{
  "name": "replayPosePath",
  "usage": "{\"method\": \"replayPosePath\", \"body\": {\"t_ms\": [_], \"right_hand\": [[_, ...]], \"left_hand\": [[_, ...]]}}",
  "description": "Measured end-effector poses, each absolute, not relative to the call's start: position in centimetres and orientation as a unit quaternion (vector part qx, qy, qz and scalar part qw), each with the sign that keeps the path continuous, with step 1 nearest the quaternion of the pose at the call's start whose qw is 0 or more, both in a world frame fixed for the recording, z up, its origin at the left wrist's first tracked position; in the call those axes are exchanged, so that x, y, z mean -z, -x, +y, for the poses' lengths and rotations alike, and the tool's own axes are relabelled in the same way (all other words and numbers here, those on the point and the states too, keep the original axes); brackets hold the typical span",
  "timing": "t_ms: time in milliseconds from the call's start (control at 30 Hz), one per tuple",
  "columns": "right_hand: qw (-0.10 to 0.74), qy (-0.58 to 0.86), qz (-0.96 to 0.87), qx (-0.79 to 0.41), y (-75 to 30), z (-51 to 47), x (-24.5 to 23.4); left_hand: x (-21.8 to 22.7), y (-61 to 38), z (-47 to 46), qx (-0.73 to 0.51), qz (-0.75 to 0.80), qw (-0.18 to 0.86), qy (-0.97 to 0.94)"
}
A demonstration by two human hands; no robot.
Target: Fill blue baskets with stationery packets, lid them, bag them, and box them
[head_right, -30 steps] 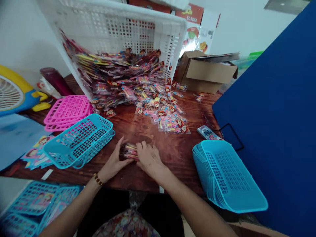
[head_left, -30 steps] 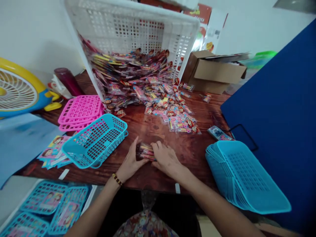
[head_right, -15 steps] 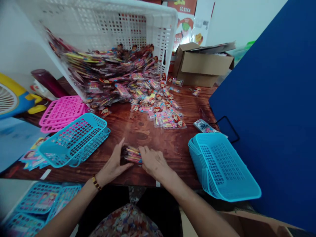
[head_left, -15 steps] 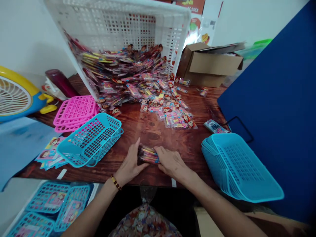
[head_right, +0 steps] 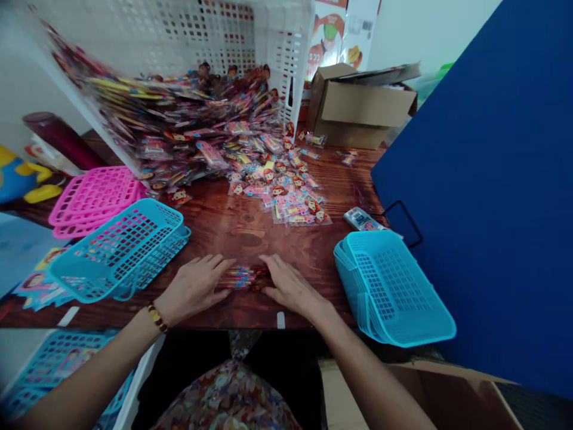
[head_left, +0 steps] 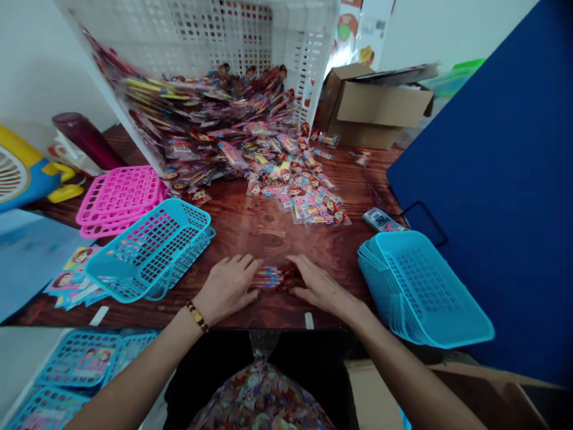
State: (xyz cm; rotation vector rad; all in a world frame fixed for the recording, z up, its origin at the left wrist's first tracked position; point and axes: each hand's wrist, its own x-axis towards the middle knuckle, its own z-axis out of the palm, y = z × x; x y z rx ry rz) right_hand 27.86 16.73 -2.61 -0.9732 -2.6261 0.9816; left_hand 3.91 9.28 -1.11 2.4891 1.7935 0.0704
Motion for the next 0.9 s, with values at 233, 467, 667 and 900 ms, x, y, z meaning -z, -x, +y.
{"method": "replayPosePath", "body": {"t_ms": [233, 467, 667, 900], "right_hand": [[0.119, 0.31, -0.861, -0.386, -27.0, 20.6, 1.4], [0.014, 0.619, -0.778, -0.106, -24.1, 29.0, 1.8], [-0.041, 0.543, -0.836, -0.071, -21.0, 24.5, 2.2], [-0.068, 0.453, -0.877, -0.143, -22.7, 27.9, 0.6]], "left_hand": [[1.3, -4.2, 9.7, -0.001, 0.581, 0.064, -0.811], [2.6, -3.8, 8.7, -0.026, 0.571, 0.085, -0.816], [3.1, -3.9, 7.2, -0.036, 0.571, 0.095, -0.815], [2.7, -4.1, 6.8, -0.04, 0.575, 0.121, -0.808]]}}
